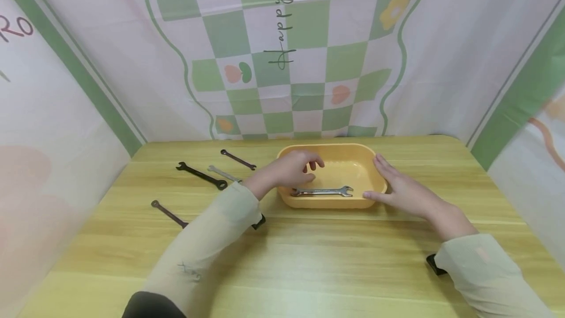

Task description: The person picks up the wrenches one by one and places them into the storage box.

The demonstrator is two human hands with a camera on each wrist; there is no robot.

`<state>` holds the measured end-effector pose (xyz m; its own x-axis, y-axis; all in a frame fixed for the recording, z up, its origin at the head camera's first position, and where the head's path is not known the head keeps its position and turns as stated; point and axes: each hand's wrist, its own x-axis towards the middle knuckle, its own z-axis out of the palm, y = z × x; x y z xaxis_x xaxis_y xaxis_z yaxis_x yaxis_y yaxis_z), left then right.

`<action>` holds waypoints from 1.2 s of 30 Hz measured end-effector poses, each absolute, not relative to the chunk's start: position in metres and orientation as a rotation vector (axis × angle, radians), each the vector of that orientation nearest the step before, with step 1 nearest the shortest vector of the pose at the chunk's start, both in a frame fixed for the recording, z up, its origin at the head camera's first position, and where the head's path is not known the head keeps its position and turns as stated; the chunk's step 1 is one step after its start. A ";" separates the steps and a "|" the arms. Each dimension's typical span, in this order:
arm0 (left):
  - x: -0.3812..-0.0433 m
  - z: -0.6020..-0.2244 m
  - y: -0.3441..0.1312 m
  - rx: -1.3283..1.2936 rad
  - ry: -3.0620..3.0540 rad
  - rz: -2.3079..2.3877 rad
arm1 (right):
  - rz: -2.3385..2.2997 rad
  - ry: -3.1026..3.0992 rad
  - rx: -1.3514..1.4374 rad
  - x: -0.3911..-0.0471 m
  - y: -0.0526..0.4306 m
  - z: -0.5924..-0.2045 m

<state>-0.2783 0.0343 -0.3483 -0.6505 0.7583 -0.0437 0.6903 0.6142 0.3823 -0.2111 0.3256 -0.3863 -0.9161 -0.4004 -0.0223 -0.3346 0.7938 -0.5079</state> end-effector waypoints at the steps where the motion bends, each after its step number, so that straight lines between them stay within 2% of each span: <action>1: -0.278 -0.347 0.034 1.215 2.638 0.499 | -0.774 2.852 -0.586 -0.211 0.326 -0.386; 17: -0.271 -0.336 0.010 1.377 2.697 0.567 | -0.765 2.856 -0.593 -0.212 0.326 -0.384; 36: -0.265 -0.335 -0.046 1.327 2.668 0.696 | -0.768 2.860 -0.599 -0.211 0.325 -0.387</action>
